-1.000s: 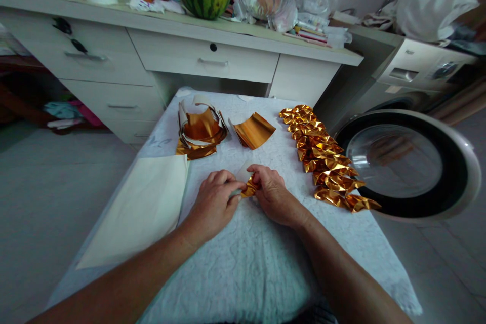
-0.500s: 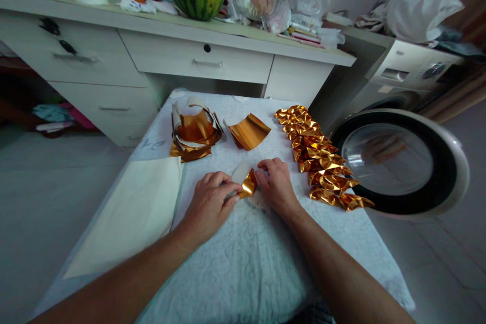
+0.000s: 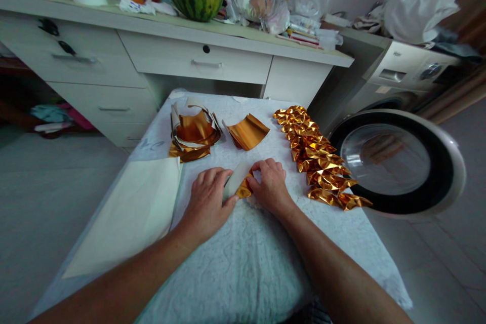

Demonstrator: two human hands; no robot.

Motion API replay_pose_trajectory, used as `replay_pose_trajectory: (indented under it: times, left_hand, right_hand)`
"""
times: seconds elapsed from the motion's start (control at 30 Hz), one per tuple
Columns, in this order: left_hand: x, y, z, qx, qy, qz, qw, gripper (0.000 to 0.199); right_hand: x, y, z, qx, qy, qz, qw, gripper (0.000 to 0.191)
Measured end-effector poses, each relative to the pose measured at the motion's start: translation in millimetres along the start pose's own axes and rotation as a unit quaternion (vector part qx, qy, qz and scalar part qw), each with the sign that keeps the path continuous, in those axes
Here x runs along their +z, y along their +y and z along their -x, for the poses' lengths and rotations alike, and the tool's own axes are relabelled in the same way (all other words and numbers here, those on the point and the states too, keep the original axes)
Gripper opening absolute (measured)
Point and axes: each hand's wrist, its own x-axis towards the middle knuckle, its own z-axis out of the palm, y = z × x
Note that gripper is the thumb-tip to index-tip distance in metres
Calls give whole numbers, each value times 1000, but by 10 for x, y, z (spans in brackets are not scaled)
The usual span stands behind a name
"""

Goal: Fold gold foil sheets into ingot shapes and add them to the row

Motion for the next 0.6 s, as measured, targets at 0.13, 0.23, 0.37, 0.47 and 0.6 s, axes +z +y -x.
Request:
replay_pose_trajectory:
  times: [0.13,0.23,0.37,0.47,0.6]
  left_hand:
    - [25,-18,6,5,-5,-17,1000,47]
    - [27,-21,7,10,-11,-26,1000,48]
    - [34,-32,10,14,-9,-26,1000,50]
    - [40,-36,14,16,-4,-20,1000,49]
    - [37,-23,14,8,2,-10,1000,46]
  right_hand:
    - [23,-25,-7,4,3,14,1000,24]
    - [18,-46,-11,4,-1,4,1000,21]
    - [-10,-62,-8,-2,2,-45,999,15]
    - [-21,-54,-8,-22,-3,-113,993,15]
    - [-27,-16,-22,-46,-22,-232,971,32]
